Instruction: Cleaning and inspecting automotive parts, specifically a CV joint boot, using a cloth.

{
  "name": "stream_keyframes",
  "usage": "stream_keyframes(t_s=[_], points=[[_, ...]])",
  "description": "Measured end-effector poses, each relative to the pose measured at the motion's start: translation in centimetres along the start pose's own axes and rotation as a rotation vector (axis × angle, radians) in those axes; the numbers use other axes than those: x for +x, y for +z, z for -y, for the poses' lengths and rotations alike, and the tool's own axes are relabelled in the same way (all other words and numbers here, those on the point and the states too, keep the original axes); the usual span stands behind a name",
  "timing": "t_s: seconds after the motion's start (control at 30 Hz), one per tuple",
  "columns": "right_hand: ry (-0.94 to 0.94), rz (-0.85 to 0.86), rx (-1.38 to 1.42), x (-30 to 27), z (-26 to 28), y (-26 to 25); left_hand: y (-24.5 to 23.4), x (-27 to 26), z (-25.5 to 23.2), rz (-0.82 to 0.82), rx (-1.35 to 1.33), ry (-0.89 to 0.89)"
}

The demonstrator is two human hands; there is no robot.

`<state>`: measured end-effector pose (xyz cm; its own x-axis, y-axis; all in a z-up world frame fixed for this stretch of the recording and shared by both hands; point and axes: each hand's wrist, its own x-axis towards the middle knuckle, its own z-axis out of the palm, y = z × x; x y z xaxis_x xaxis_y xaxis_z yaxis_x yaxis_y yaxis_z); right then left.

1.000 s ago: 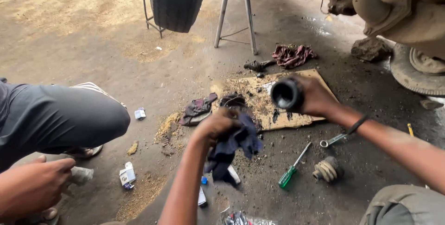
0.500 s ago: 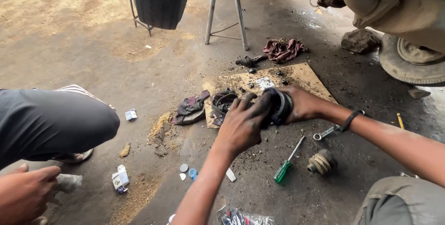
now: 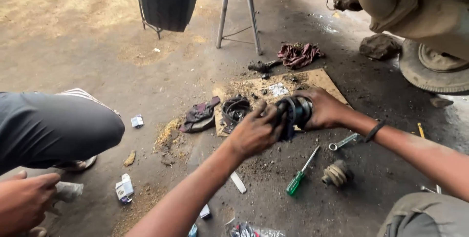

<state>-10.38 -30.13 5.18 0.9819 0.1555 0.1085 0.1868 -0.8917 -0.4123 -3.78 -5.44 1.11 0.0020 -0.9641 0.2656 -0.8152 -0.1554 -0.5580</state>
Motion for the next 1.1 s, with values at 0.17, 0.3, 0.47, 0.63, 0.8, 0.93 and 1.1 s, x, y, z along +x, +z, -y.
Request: stream_keyframes(t_s=[0.17, 0.3, 0.47, 0.63, 0.8, 0.93, 1.1], points=[[-0.024, -0.092, 0.013, -0.2, 1.8, -1.2, -3.2, 1.6, -2.7, -0.136, -0.470, -0.237], [0.002, -0.225, 0.004, -1.1, 3.3, -1.8, -4.3, 4.0, -4.1, -0.377, -0.835, -0.782], [-0.335, -0.559, -0.307, -0.3, 0.3, 1.6, -4.1, 5.5, -2.1, -0.539, -2.139, -1.305], [-0.281, -0.644, -0.684, -0.6, -1.0, -0.7, -1.8, 2.1, -1.7, -1.272, -2.762, -1.231], [-0.100, -0.376, 0.087, -2.2, -1.5, -1.6, 5.2, -4.3, -0.5, -1.216, -2.460, -1.048], [-0.099, -0.357, 0.048, -3.2, -3.3, 0.1, 1.3, -3.0, -0.5, -1.037, -2.227, -0.984], [-0.051, -0.105, 0.124, -3.0, -1.6, 0.3, 1.1, 1.5, -2.3, -0.562, -1.517, -1.232]])
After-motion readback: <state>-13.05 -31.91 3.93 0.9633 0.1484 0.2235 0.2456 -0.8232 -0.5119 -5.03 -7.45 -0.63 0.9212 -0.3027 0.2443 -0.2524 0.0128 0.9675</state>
